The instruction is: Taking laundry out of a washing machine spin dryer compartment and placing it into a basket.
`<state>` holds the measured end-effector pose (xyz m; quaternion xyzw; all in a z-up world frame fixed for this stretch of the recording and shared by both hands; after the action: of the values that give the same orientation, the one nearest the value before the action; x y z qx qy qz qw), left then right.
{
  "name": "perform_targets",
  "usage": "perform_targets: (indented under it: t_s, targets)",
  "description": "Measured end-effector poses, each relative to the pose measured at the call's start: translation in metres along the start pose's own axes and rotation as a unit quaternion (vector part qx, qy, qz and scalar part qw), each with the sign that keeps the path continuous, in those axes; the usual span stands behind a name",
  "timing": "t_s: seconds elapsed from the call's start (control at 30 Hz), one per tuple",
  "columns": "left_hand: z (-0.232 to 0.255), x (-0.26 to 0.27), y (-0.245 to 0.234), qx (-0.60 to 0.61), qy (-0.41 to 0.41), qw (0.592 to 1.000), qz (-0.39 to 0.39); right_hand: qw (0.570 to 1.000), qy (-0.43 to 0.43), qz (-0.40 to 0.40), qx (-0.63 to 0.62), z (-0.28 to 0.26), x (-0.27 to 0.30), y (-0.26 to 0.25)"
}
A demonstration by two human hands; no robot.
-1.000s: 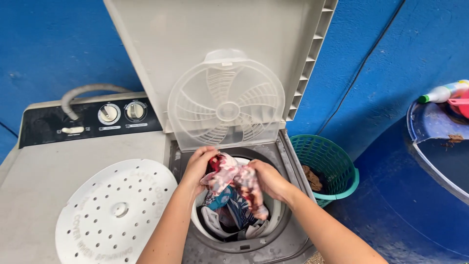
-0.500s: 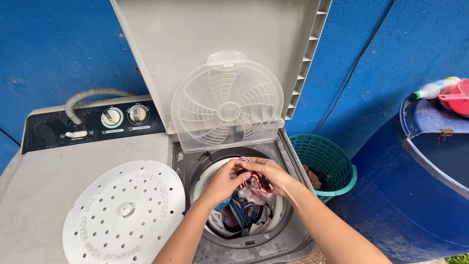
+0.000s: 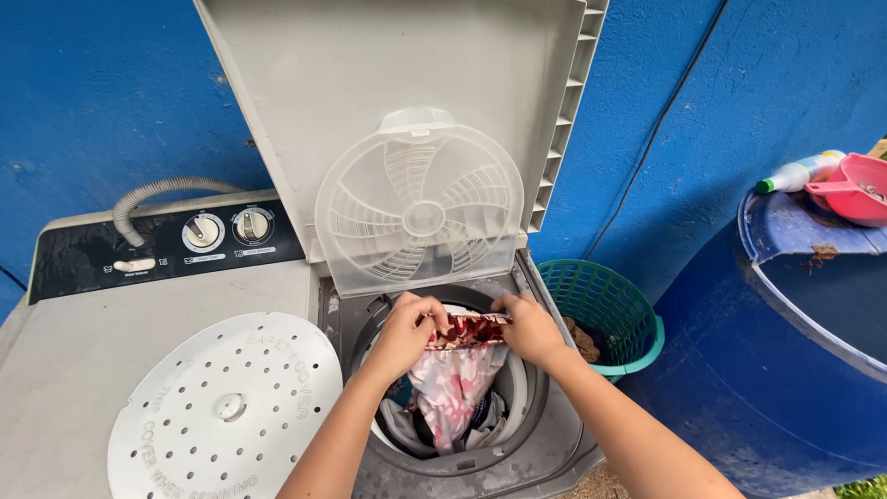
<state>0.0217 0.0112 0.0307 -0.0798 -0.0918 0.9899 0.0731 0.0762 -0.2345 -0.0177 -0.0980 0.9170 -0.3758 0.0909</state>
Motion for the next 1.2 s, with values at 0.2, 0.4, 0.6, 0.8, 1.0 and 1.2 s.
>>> perform_targets:
  t_s: [0.2, 0.4, 0.6, 0.8, 1.0, 1.2]
  targets:
    - [0.047, 0.021, 0.019, -0.389, 0.099, 0.913, 0.073, 0.922, 0.189, -0.109, -0.321, -0.043, -0.006, -0.01]
    - [-0.045, -0.019, 0.065, -0.012, -0.104, 0.994, -0.042, 0.987, -0.088, 0.098, 0.088, -0.137, 0.032, -0.021]
    - [-0.175, -0.051, 0.064, 0.348, -0.112, 0.922, -0.127, 0.958, -0.26, 0.087, 0.081, -0.184, 0.081, -0.003]
    - [-0.101, -0.049, 0.066, 0.08, -0.075, 0.987, -0.118, 0.992, -0.124, -0.031, -0.02, -0.183, 0.079, -0.007]
    - [-0.049, -0.021, 0.073, 0.195, -0.124, 0.973, -0.011, 0.967, -0.056, 0.174, 0.178, -0.043, -0.003, -0.021]
    - [0.031, -0.011, 0.03, 0.256, 0.005, 0.963, 0.086, 0.874, 0.293, -0.1, -0.374, -0.039, 0.009, -0.01]
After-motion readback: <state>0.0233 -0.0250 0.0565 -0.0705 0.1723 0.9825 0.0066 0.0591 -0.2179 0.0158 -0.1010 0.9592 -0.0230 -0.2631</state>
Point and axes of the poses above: each hand's wrist, its own x-axis away from the middle knuckle, its own y-axis out of the palm, z = x × y, the point moved 2 cm from there along -x, towards the middle knuckle, and after that the axes turned 3 degrees about x, right-handed, at the moved point
